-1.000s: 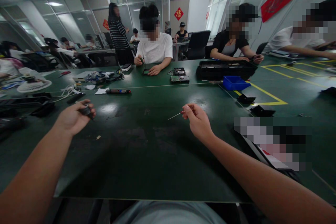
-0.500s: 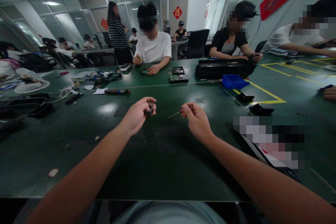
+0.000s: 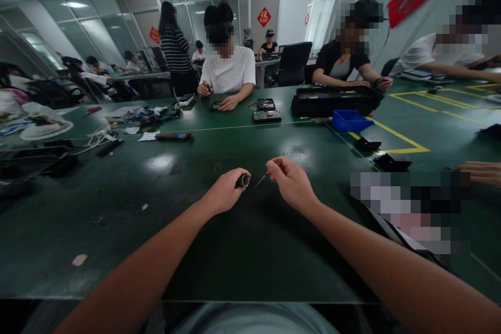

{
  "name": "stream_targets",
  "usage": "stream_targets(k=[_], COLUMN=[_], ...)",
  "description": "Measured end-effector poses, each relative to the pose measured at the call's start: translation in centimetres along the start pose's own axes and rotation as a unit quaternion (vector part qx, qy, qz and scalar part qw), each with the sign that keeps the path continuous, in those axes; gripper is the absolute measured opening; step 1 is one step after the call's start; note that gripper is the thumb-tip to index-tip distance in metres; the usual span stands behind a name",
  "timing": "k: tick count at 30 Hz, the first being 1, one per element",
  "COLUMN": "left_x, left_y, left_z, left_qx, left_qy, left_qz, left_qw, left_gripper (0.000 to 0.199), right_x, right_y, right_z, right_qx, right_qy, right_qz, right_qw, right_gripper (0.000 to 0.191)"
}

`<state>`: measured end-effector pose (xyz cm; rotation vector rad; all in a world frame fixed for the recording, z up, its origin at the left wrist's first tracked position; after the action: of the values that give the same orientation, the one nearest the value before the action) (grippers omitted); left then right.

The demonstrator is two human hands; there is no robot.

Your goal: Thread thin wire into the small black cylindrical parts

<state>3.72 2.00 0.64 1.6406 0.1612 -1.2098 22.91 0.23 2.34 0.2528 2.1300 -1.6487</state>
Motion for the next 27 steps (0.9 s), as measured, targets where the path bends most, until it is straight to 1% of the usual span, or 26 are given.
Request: stream_targets(k=[2,4,5,9,12,18,27], left_x=[-0.03,-0.05,-0.06,-0.18,-0.24,-0.07,-0.18], left_y=[-0.32,-0.42,-0.46,-0.61,-0.6,-0.84,-1.01], left_z=[-0.23,-0.36,-0.39,-0.37,-0.34,-0.42,-0.33], left_qx=[0.029,0.053,0.055,0.036,0.042,0.048,0.043], left_qy=[-0.012,-0.006,0.001,0.028,0.036,0.052,0.064], left_qz=[-0.014,-0.017,-0.013,0.011,0.014,0.026,0.03], left_qw=[0.999,0.998,0.998,0.999,0.998,0.997,0.997], left_gripper=[0.034,0.035,0.036,0.037,0.033,0.037,0.04], right_x=[-0.04,-0.03,-0.02,-0.2,-0.37,-0.14,-0.26], right_y=[-0.47,-0.77,-0.86,-1.04,-1.14,-0.87,-0.58], right_z=[0.21,0.39,0.46,0.66,0.7,0.57,0.52], right_qx=[0.0,-0.011,-0.018,-0.045,-0.059,-0.062,-0.053], right_qy=[-0.012,-0.015,-0.013,0.023,0.044,0.042,0.051], right_qz=[0.02,0.016,0.007,-0.044,-0.069,-0.09,-0.076], right_qw=[1.0,1.0,1.0,0.998,0.995,0.993,0.994], right_gripper=[0.032,0.031,0.029,0.022,0.02,0.019,0.019])
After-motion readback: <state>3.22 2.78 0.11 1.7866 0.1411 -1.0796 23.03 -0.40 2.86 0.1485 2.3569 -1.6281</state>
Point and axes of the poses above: each hand's wrist, its own z-axis away from the middle knuckle, its own x-axis out of the palm, y = z × x, the point moved 4 cm from there along -z, towards the middle knuckle, and after that the axes turned 15 degrees about -y, right-handed, at the moved point
